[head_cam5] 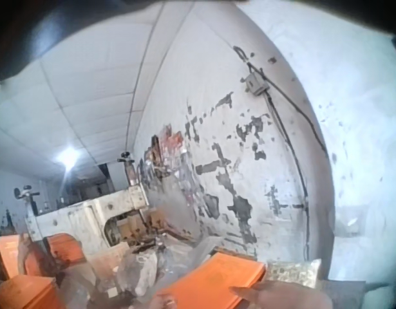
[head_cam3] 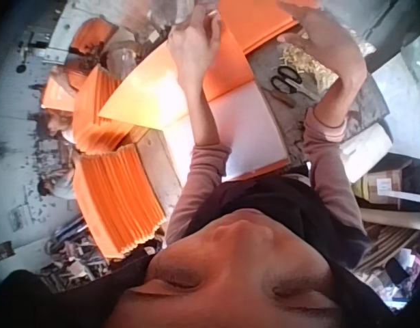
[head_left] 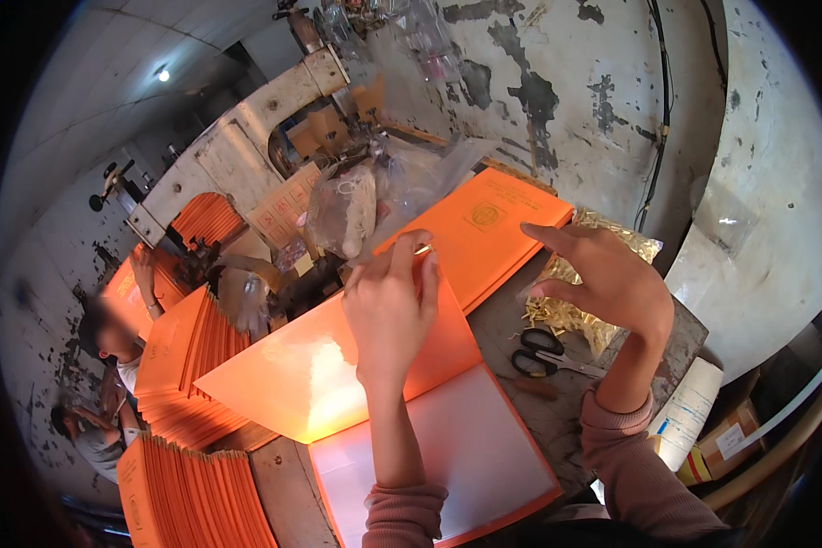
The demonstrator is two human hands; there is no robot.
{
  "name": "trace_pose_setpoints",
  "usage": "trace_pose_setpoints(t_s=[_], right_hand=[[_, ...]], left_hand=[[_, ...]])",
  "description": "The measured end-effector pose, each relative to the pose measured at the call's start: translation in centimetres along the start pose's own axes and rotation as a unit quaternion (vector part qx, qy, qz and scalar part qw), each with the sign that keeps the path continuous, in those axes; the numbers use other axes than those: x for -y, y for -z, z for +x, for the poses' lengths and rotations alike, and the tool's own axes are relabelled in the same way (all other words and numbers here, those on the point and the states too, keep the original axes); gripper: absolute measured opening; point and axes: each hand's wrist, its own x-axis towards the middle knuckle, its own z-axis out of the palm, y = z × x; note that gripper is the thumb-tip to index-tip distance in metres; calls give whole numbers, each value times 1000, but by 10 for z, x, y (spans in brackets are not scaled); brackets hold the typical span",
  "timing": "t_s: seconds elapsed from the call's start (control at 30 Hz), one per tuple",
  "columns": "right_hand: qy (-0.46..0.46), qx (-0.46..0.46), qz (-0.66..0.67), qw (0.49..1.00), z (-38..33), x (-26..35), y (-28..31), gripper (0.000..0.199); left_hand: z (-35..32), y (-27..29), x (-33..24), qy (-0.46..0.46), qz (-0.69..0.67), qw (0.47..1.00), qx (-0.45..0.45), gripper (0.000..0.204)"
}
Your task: The person adds metal corner protectors to orange plastic folders by hand and using a small wooden tool to press them into place.
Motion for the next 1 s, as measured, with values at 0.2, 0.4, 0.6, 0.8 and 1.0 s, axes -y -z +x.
trace_pose_setpoints(t_s=[0.2, 0.4, 0.6, 0.8, 1.0], right_hand=[[-9, 2, -12, 1000, 0, 9, 2, 63], [6, -19, -17, 1000, 2, -4, -3, 63], [-17, -36, -41, 998, 3, -4, -6, 62], [66, -93, 32, 993, 30, 15, -21, 36], [105, -177, 258, 944, 60, 30, -58, 15]], left_hand=[[-1, 4, -3, 24, 16, 999, 29, 9], [-1, 2, -1, 15, 18, 1000, 20, 11], [0, 6, -4, 36, 11, 999, 11, 13], [-3, 14, -4, 42, 22, 998, 38, 14], [-5, 12, -3, 50, 23, 997, 46, 15]])
